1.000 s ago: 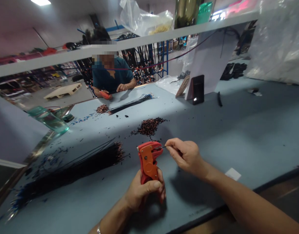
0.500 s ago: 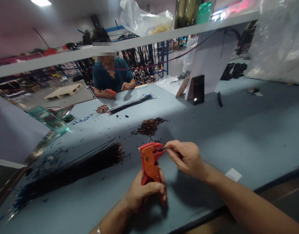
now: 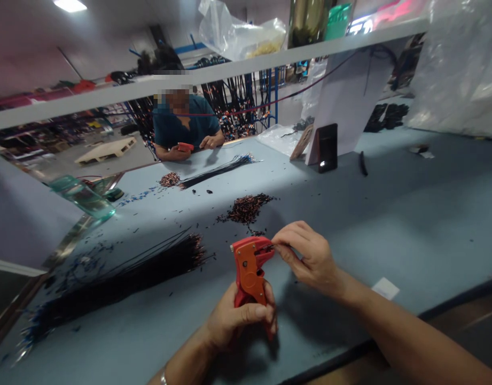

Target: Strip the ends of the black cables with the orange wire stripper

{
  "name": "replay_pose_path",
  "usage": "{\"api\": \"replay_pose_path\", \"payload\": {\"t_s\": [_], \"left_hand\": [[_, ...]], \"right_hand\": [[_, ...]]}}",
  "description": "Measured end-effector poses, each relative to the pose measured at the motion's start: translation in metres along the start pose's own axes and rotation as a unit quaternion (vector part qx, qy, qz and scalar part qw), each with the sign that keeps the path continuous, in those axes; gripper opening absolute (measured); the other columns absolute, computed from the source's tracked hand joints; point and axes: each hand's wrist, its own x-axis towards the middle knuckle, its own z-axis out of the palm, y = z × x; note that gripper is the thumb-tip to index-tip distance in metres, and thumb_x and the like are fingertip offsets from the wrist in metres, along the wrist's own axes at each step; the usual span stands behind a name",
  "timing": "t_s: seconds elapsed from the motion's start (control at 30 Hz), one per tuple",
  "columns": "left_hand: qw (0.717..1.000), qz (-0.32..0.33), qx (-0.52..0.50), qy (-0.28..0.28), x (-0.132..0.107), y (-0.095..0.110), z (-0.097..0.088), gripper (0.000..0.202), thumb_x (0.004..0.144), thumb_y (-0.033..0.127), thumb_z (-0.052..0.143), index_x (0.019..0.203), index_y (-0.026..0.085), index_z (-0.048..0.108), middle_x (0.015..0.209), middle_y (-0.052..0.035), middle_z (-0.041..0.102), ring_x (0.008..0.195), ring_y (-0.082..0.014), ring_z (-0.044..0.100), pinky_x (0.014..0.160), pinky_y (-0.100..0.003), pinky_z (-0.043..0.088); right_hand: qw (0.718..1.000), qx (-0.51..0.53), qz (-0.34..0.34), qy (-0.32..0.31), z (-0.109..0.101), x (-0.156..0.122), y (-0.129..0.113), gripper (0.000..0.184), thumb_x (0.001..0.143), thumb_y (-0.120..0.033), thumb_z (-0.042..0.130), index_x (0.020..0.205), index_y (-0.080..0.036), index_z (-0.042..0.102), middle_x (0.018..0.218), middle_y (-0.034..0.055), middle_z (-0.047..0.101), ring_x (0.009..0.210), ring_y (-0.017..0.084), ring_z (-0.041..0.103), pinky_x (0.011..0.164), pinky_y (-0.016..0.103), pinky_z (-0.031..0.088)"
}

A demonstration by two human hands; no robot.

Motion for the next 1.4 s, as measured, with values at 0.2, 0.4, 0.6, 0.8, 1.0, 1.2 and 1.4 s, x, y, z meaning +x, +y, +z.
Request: {"api": "replay_pose_path", "payload": {"t_s": [0.2, 0.4, 0.6, 0.8, 1.0, 1.2, 1.4], "left_hand": [[1.000, 0.008, -0.012, 0.003, -0.001, -0.001, -0.001, 0.036, 0.070, 0.036, 0.079, 0.088, 0.011, 0.060, 0.065, -0.0023, 0.061, 0.059, -0.0170, 0.062, 0.062, -0.033, 0.050], [1.000, 0.010, -0.006, 0.003, 0.000, 0.000, -0.003, 0.036, 0.070, 0.037, 0.078, 0.088, 0.011, 0.060, 0.065, -0.0023, 0.061, 0.058, -0.0170, 0.062, 0.062, -0.033, 0.050], [1.000, 0.005, -0.002, 0.003, -0.001, 0.000, -0.004, 0.036, 0.070, 0.037, 0.078, 0.087, 0.011, 0.061, 0.064, -0.0026, 0.061, 0.058, -0.0174, 0.062, 0.061, -0.032, 0.050], [1.000, -0.008, 0.004, 0.001, -0.002, 0.001, -0.005, 0.037, 0.069, 0.036, 0.079, 0.089, 0.010, 0.062, 0.064, -0.0035, 0.062, 0.057, -0.0168, 0.063, 0.058, -0.030, 0.050], [1.000, -0.019, 0.002, -0.002, -0.004, 0.002, -0.003, 0.037, 0.067, 0.035, 0.080, 0.088, 0.010, 0.062, 0.064, -0.0040, 0.063, 0.056, -0.0161, 0.063, 0.055, -0.028, 0.051], [0.999, -0.044, 0.008, -0.011, -0.003, 0.002, -0.002, 0.039, 0.065, 0.036, 0.081, 0.086, 0.010, 0.062, 0.063, -0.0039, 0.063, 0.054, -0.0158, 0.061, 0.053, -0.027, 0.050], [0.999, -0.037, 0.018, 0.000, -0.003, 0.000, -0.003, 0.035, 0.067, 0.037, 0.079, 0.080, 0.010, 0.062, 0.059, -0.0033, 0.061, 0.050, -0.0150, 0.060, 0.049, -0.026, 0.049]], "right_hand": [[1.000, -0.003, 0.013, -0.020, 0.000, 0.000, 0.001, 0.013, 0.095, -0.015, 0.049, 0.086, -0.020, 0.057, 0.074, 0.0016, 0.063, 0.070, 0.015, 0.055, 0.072, 0.031, 0.041], [0.999, -0.008, 0.028, -0.046, 0.001, -0.001, 0.002, 0.017, 0.096, -0.017, 0.045, 0.084, -0.019, 0.057, 0.072, 0.0012, 0.062, 0.068, 0.016, 0.052, 0.072, 0.031, 0.041], [0.996, 0.009, 0.058, -0.073, -0.001, 0.000, 0.001, 0.020, 0.097, -0.020, 0.044, 0.081, -0.019, 0.057, 0.072, 0.0013, 0.062, 0.070, 0.016, 0.052, 0.071, 0.029, 0.041], [0.980, 0.077, 0.121, -0.134, -0.007, 0.004, 0.002, 0.024, 0.095, -0.022, 0.044, 0.075, -0.019, 0.056, 0.064, -0.0012, 0.057, 0.065, 0.014, 0.052, 0.064, 0.026, 0.040], [0.947, 0.178, 0.193, -0.187, -0.013, 0.008, 0.005, 0.025, 0.092, -0.024, 0.044, 0.070, -0.018, 0.053, 0.057, -0.0042, 0.050, 0.054, 0.010, 0.046, 0.056, 0.023, 0.037], [0.914, 0.230, 0.247, -0.227, -0.017, 0.011, 0.005, 0.022, 0.087, -0.028, 0.046, 0.070, -0.017, 0.054, 0.057, -0.0042, 0.050, 0.054, 0.009, 0.044, 0.053, 0.022, 0.034], [0.903, 0.241, 0.265, -0.235, -0.019, 0.013, 0.005, 0.023, 0.086, -0.030, 0.047, 0.069, -0.017, 0.054, 0.057, -0.0036, 0.050, 0.054, 0.009, 0.043, 0.052, 0.023, 0.034]]}}
